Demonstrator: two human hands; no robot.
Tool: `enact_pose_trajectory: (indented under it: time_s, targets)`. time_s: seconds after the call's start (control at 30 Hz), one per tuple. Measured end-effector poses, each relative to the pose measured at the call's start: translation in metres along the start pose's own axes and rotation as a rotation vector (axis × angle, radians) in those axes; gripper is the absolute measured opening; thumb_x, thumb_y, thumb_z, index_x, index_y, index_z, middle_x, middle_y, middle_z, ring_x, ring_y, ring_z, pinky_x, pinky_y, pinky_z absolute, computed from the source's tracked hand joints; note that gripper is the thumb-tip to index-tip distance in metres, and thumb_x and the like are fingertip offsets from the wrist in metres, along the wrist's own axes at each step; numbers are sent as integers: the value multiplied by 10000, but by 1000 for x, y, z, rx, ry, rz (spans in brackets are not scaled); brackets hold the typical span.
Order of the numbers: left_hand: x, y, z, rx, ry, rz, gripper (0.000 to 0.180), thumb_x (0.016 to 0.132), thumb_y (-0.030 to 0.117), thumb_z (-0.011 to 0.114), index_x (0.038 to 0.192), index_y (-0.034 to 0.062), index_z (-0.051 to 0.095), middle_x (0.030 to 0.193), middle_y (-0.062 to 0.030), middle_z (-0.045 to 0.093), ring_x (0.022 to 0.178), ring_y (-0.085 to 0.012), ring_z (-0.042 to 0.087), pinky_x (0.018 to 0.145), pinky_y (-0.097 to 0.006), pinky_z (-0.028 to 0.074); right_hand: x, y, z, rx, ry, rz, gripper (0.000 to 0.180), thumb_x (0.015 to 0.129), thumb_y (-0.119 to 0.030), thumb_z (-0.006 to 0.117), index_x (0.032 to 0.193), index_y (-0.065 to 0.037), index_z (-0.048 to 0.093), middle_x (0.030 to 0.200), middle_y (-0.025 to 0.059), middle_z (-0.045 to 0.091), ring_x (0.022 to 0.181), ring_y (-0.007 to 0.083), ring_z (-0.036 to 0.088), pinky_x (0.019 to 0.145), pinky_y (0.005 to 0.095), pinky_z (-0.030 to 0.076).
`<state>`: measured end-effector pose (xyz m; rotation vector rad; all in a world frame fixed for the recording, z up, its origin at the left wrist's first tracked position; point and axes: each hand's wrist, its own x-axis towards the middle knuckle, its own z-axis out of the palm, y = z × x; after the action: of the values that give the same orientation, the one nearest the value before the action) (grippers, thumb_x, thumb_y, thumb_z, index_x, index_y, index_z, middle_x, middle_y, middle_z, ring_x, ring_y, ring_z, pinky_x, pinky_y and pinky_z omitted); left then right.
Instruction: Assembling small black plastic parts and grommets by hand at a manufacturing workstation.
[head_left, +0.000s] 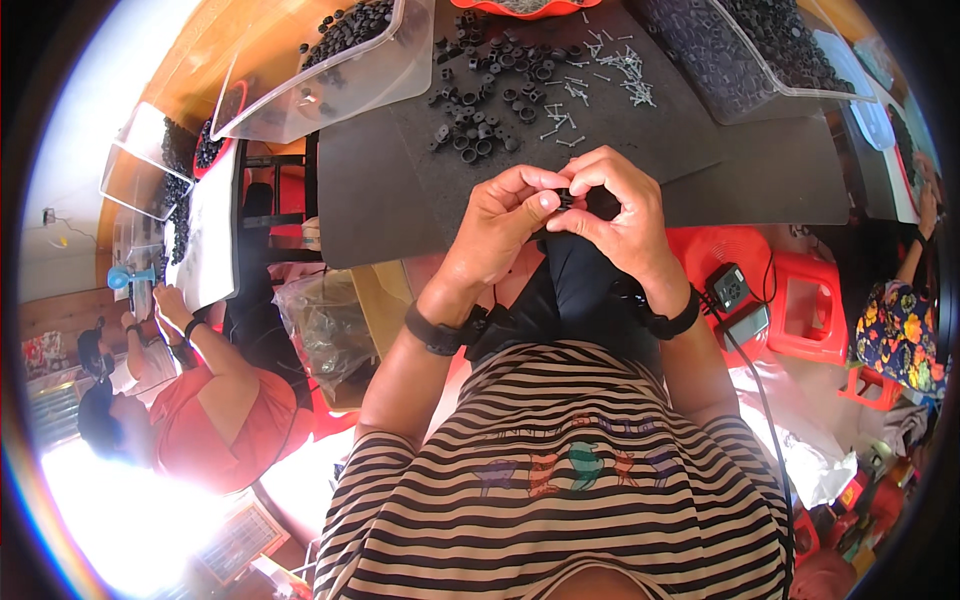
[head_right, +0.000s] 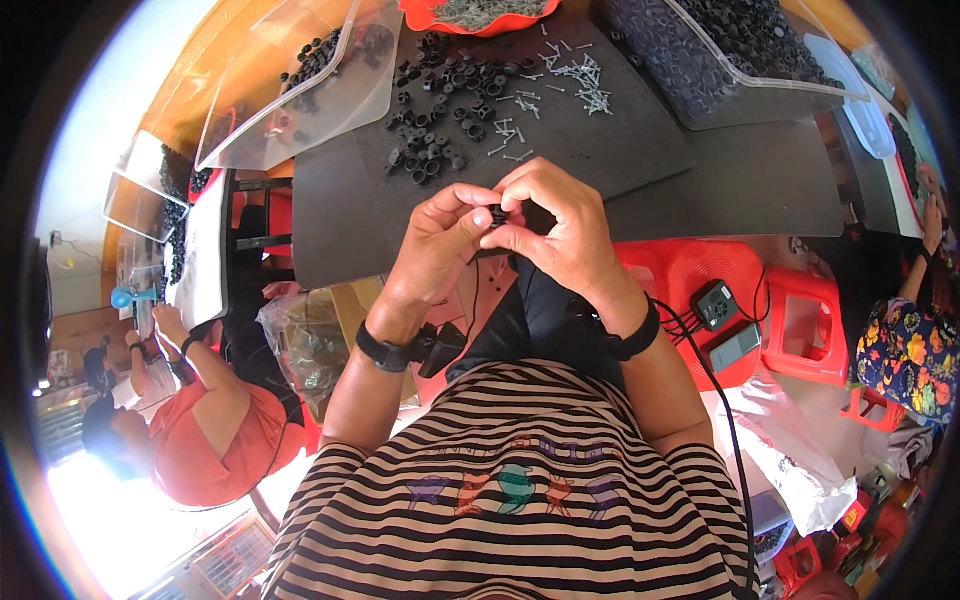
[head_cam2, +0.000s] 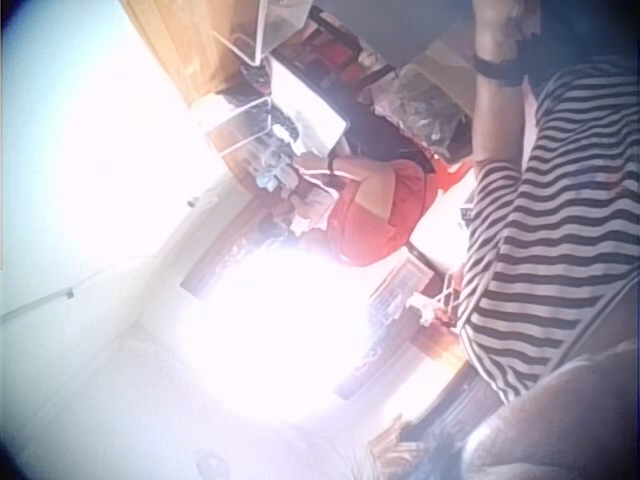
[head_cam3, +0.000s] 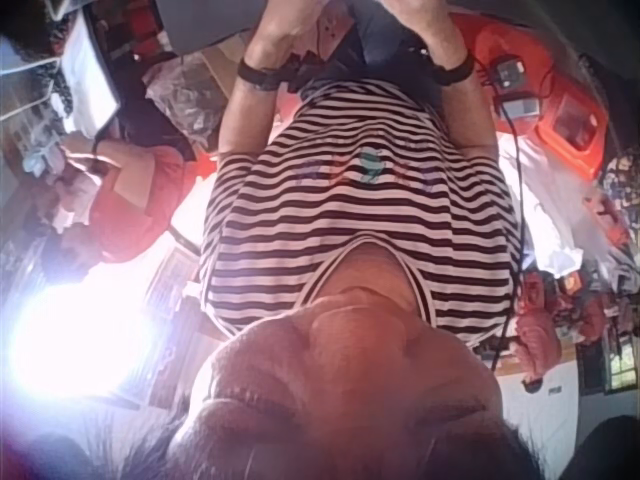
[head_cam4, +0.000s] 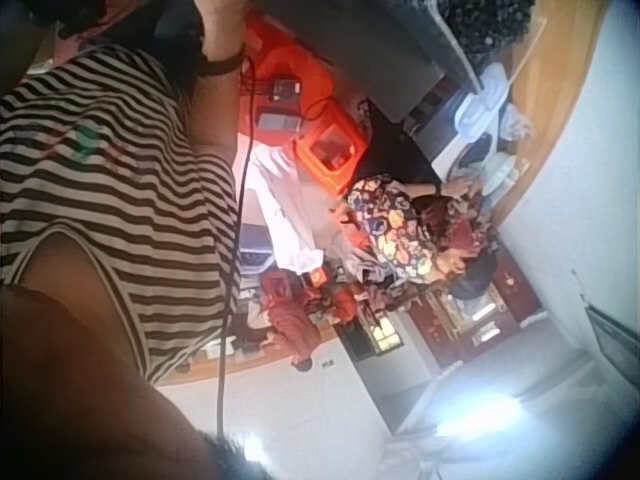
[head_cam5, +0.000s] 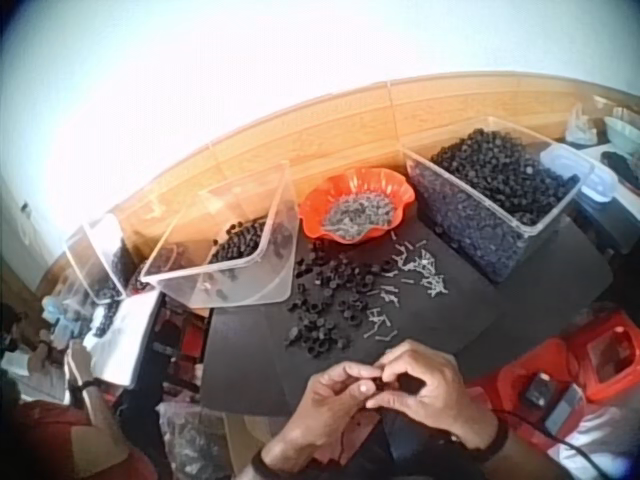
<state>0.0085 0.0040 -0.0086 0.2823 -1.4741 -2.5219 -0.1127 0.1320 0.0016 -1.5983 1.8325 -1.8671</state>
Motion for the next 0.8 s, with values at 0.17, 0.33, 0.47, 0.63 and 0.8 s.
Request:
enact_pose_trajectory:
  time_s: [0.17,0.33,0.47,0.63,0.8]
  targets:
    - [1,-3,-2,72,-5,25,169,961,65,529,1102,6,601,1058,-121,650,991,-186,633,885,-335,528,-5,4,3,25,26,26,343,652,-98,835,815,-41,539,848,78,613,701,161,557,642,282,463]
    - [-2,-3,-4,26,-29,13,182,970,72,511,1119,24,604,1087,-125,649,1045,-208,624,910,-369,523,-8,5,8,88,30,52,328,686,-94,824,853,-33,548,910,99,607,701,140,519,638,262,452]
    - [-1,-5,-6,43,-41,27,195,971,71,508,1135,34,608,1081,-122,653,1046,-212,625,915,-381,523,-5,5,10,80,90,-8,301,697,-112,811,812,-36,543,841,72,614,612,139,524,577,265,456]
    - [-1,-6,-7,52,-36,28,202,968,65,514,1136,26,620,1075,-118,657,1006,-195,636,913,-382,529,-6,8,11,86,99,-14,292,708,-108,803,801,-37,536,834,77,616,608,137,526,574,263,457]
    - [-3,-5,-4,57,-14,22,193,958,51,532,1123,-1,620,1010,-61,654,930,-108,620,856,-272,529,-10,10,8,82,46,23,269,736,-46,771,803,-24,511,809,91,595,784,210,593,905,424,487]
